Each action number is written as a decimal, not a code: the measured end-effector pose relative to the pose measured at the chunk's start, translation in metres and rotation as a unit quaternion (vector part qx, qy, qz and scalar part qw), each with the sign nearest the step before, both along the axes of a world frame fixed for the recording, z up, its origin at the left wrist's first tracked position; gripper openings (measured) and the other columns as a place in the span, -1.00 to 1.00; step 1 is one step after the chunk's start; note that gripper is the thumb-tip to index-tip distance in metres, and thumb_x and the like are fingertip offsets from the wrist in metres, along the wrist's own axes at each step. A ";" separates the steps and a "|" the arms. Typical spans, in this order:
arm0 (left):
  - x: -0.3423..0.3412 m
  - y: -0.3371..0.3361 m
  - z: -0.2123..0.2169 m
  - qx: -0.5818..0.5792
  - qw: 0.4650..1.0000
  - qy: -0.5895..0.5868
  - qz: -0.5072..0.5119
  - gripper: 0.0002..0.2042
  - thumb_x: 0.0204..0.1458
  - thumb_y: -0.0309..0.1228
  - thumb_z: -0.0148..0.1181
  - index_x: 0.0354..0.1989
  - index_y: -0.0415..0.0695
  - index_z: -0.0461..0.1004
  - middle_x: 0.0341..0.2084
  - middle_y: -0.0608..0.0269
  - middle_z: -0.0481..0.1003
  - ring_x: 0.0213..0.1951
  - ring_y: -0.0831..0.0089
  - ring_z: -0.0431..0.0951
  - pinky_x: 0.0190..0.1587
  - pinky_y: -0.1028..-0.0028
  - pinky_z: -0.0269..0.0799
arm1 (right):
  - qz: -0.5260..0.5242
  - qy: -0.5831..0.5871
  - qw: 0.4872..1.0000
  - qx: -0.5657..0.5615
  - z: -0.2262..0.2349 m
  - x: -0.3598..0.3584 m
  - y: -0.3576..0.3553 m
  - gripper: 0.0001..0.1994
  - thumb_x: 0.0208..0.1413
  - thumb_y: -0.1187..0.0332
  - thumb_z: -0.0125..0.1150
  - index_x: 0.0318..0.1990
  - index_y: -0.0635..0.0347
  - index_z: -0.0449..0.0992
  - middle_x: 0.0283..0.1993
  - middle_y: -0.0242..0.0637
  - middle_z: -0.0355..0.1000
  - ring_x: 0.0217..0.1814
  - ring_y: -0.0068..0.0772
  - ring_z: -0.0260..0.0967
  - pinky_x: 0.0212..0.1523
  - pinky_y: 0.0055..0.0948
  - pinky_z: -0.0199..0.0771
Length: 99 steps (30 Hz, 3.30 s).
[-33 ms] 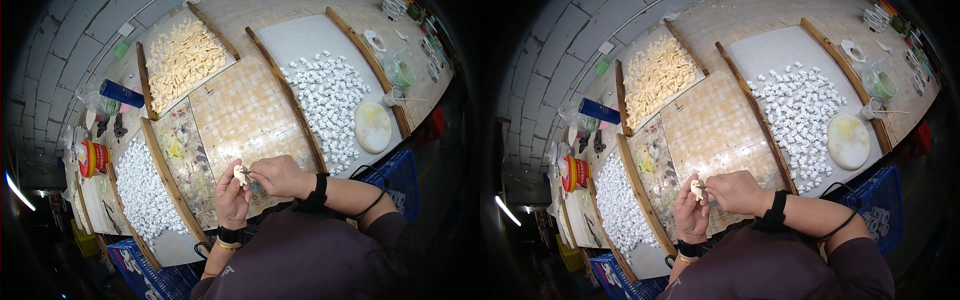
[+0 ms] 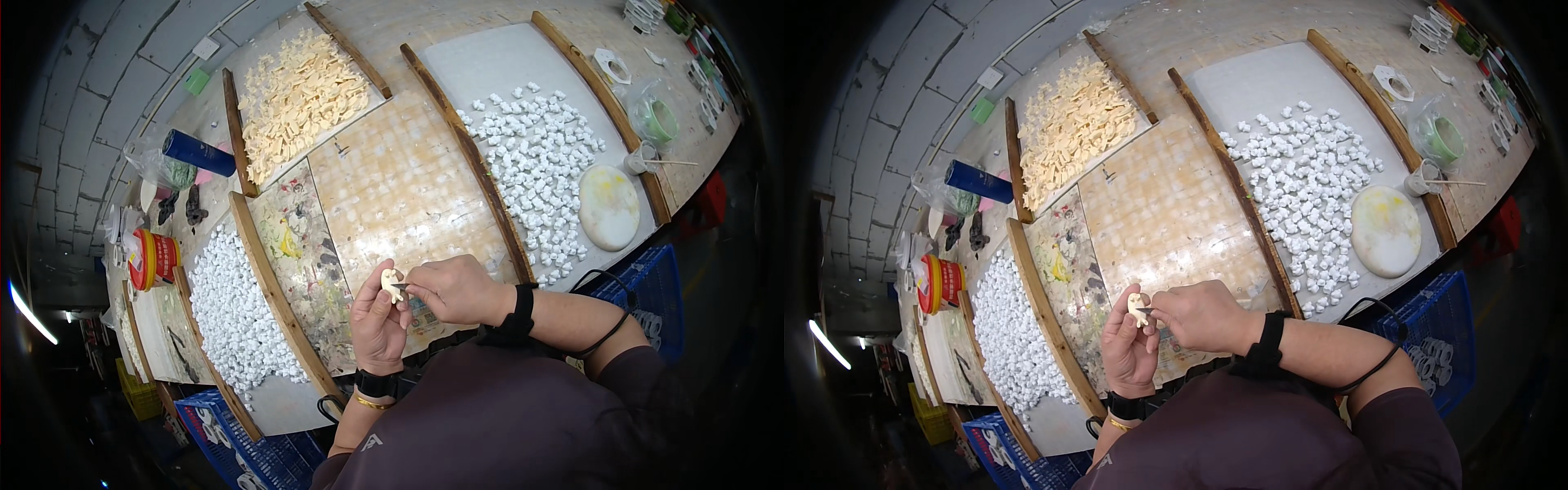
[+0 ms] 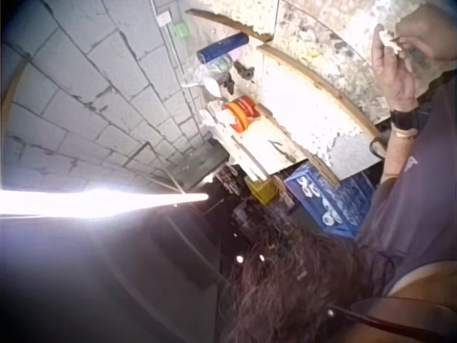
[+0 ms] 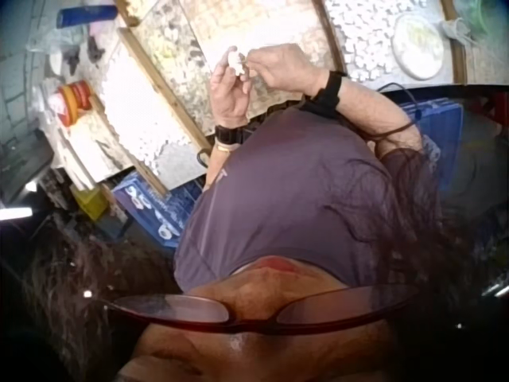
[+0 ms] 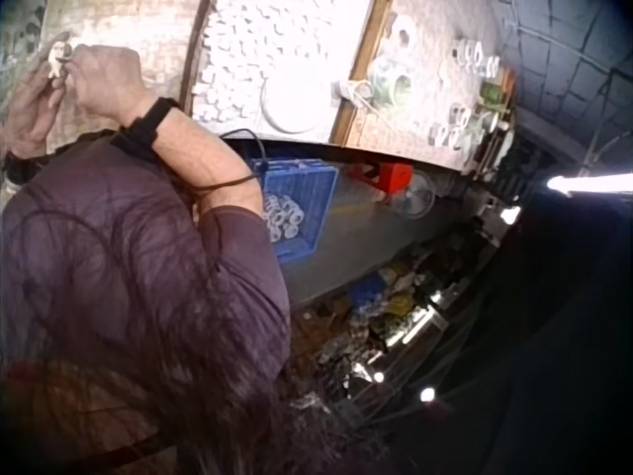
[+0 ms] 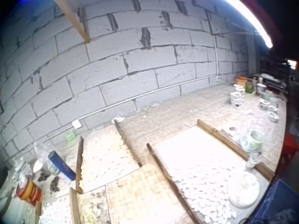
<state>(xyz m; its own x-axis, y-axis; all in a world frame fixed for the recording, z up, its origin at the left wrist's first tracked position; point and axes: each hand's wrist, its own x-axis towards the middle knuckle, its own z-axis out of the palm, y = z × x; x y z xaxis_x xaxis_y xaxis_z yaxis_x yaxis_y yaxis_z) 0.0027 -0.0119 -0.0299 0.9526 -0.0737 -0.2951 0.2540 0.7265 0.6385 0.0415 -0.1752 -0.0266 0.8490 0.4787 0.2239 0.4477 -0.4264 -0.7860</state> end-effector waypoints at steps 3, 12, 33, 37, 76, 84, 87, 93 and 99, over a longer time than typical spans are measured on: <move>0.000 0.000 -0.001 -0.003 1.000 0.004 0.005 -0.56 0.12 -0.49 0.11 0.17 -0.34 0.25 -0.19 0.14 0.47 -0.41 0.52 0.46 -0.53 0.61 0.38 | 0.018 0.006 1.000 -0.010 0.002 -0.001 0.001 -0.89 0.09 0.28 0.09 -0.38 0.08 0.44 -0.52 -0.28 0.45 -0.47 -0.15 0.45 -0.50 -0.23 0.40; 0.008 0.012 0.001 -0.021 0.999 0.013 0.025 -0.57 0.10 -0.52 0.04 0.18 -0.31 0.24 -0.16 0.06 0.46 -0.39 0.41 0.46 -0.53 0.56 0.37 | -0.039 0.227 0.968 0.095 0.008 0.003 -0.007 -0.83 0.09 0.28 0.11 -0.30 0.20 0.50 -0.52 -0.18 0.45 -0.55 -0.20 0.41 -0.48 -0.31 0.36; 0.108 0.075 0.050 0.242 0.958 -0.051 0.148 -0.61 0.09 -0.62 0.01 0.14 -0.29 0.30 -0.17 0.07 0.51 -0.39 0.61 0.43 -0.47 0.66 0.40 | -0.047 0.417 0.892 0.170 -0.030 0.024 -0.018 -0.83 0.22 0.37 -0.01 -0.15 0.26 0.43 -0.48 -0.44 0.37 -0.53 -0.74 0.22 -0.54 -0.71 0.23; 0.113 0.073 0.061 0.255 0.951 -0.069 0.158 -0.61 0.08 -0.61 0.04 0.13 -0.30 0.30 -0.18 0.09 0.51 -0.39 0.61 0.43 -0.47 0.67 0.39 | -0.042 0.437 0.879 0.187 -0.029 0.031 -0.015 -0.83 0.21 0.38 0.00 -0.14 0.27 0.43 -0.48 -0.43 0.38 -0.50 -0.72 0.26 -0.51 -0.69 0.26; 0.191 0.140 -0.034 0.170 0.969 0.120 0.136 -0.81 0.11 -0.53 0.06 -0.10 -0.22 0.45 -0.41 0.17 0.53 -0.51 0.51 0.48 -0.50 0.58 0.40 | -0.039 0.337 0.940 0.049 -0.013 0.132 0.008 -0.82 0.06 0.36 0.19 -0.21 0.22 0.49 -0.37 -0.21 0.50 -0.32 -0.40 0.45 -0.28 -0.43 0.42; 0.178 0.119 -0.032 0.124 0.977 0.129 0.115 -0.76 0.07 -0.61 -0.02 -0.07 -0.25 0.41 -0.26 0.13 0.52 -0.37 0.40 0.57 -0.41 0.55 0.50 | -0.117 0.097 0.987 -0.045 -0.036 0.262 0.035 -0.78 0.07 0.28 0.13 -0.34 0.29 0.47 -0.41 0.07 0.45 -0.32 0.10 0.41 -0.31 -0.17 0.40; 0.178 0.115 -0.030 0.095 0.978 0.137 0.125 -0.77 0.04 -0.65 -0.07 -0.13 -0.21 0.40 -0.27 0.08 0.52 -0.39 0.36 0.57 -0.46 0.53 0.50 | -0.155 0.043 0.985 -0.070 -0.051 0.294 0.044 -0.77 0.07 0.29 0.11 -0.36 0.33 0.46 -0.44 0.10 0.44 -0.31 0.14 0.41 -0.28 -0.11 0.39; 0.173 0.116 -0.029 0.069 0.978 0.131 0.145 -0.74 0.00 -0.67 -0.05 -0.14 -0.15 0.37 -0.35 0.15 0.50 -0.42 0.41 0.51 -0.49 0.50 0.46 | -0.157 0.027 0.982 -0.100 -0.065 0.332 0.065 -0.75 0.05 0.26 0.13 -0.40 0.33 0.46 -0.40 0.09 0.45 -0.28 0.11 0.42 -0.25 -0.07 0.40; 0.174 0.113 -0.021 0.097 0.976 0.131 0.147 -0.79 0.05 -0.57 0.04 -0.11 -0.16 0.39 -0.49 0.26 0.41 -0.45 0.49 0.41 -0.50 0.53 0.35 | -0.178 0.090 0.954 -0.225 -0.052 0.352 0.091 -0.60 0.01 0.08 0.22 -0.32 0.34 0.50 -0.33 0.06 0.48 -0.22 0.03 0.45 -0.20 -0.17 0.43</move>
